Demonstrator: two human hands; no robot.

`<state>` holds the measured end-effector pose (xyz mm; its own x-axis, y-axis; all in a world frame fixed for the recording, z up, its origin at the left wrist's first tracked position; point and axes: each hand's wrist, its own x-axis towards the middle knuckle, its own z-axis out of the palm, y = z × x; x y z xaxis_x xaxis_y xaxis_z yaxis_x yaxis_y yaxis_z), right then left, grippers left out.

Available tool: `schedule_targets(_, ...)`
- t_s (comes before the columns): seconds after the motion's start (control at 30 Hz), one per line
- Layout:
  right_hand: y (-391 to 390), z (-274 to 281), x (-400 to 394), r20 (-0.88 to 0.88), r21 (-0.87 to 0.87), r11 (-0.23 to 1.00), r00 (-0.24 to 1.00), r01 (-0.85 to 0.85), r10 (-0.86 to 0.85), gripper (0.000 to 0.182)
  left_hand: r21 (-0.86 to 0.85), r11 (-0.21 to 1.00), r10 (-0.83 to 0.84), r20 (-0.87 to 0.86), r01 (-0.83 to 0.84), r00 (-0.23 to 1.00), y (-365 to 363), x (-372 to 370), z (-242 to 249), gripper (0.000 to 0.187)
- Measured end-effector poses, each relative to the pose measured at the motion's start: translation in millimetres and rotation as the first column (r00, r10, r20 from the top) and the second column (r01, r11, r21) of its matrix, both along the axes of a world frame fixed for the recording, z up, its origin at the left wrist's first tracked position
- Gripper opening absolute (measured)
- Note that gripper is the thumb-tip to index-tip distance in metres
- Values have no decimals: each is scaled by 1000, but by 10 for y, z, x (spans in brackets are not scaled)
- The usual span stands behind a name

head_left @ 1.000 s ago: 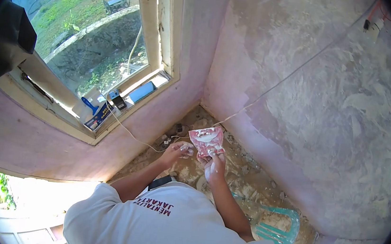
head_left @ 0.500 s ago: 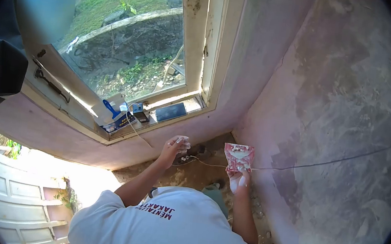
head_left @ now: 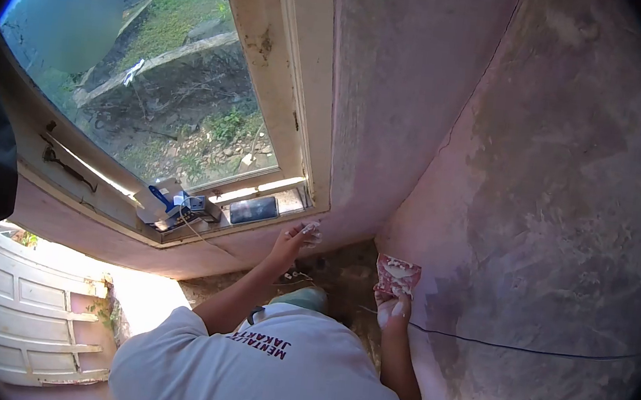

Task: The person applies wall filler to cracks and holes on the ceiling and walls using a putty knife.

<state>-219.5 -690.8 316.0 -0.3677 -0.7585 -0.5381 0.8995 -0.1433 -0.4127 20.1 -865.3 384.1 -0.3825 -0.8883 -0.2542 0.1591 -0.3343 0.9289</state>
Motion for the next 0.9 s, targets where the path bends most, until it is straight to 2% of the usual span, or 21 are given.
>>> schedule_targets(0.2,-116,-17,-51,34,-31,975,975,222,-221,42,11,971,-237,-35,237,971,-574,-650,-121,25)
schedule_targets(0.3,-186,-42,-27,52,-50,941,942,335,-333,42,-65,917,-395,-5,394,919,-839,-1097,-40,20)
schedule_targets(0.4,-321,-185,-16,51,-20,890,889,456,-454,35,-424,762,-564,-59,491,824,-1257,-1659,254,12)
schedule_targets(0.47,-338,-212,173,49,-17,814,813,581,-580,33,-554,642,-618,36,530,785,-1568,-2145,672,11)
schedule_targets(0.5,-386,-202,215,50,-23,778,778,627,-626,31,-563,621,-663,-6,545,749,-1611,-2266,886,10)
schedule_targets(0.53,-424,-128,268,39,31,739,738,673,-674,30,-576,583,-684,32,573,729,-1671,-2357,1019,10)
schedule_targets(0.6,-588,-149,186,41,-35,720,721,693,-692,30,-602,553,-716,10,576,698,-1798,-2453,1302,10)
schedule_targets(0.7,-619,-67,179,-1,-27,670,670,742,-742,30,-590,511,-694,145,625,705,-1870,-2381,1236,10)
schedule_targets(0.8,-659,-99,125,-14,45,611,612,791,-791,31,-585,512,-751,50,629,658,-1869,-2281,1085,11)
schedule_targets(0.9,-693,-199,-13,6,106,585,588,804,-809,31,-585,558,-723,6,589,691,-1847,-2277,1065,12)
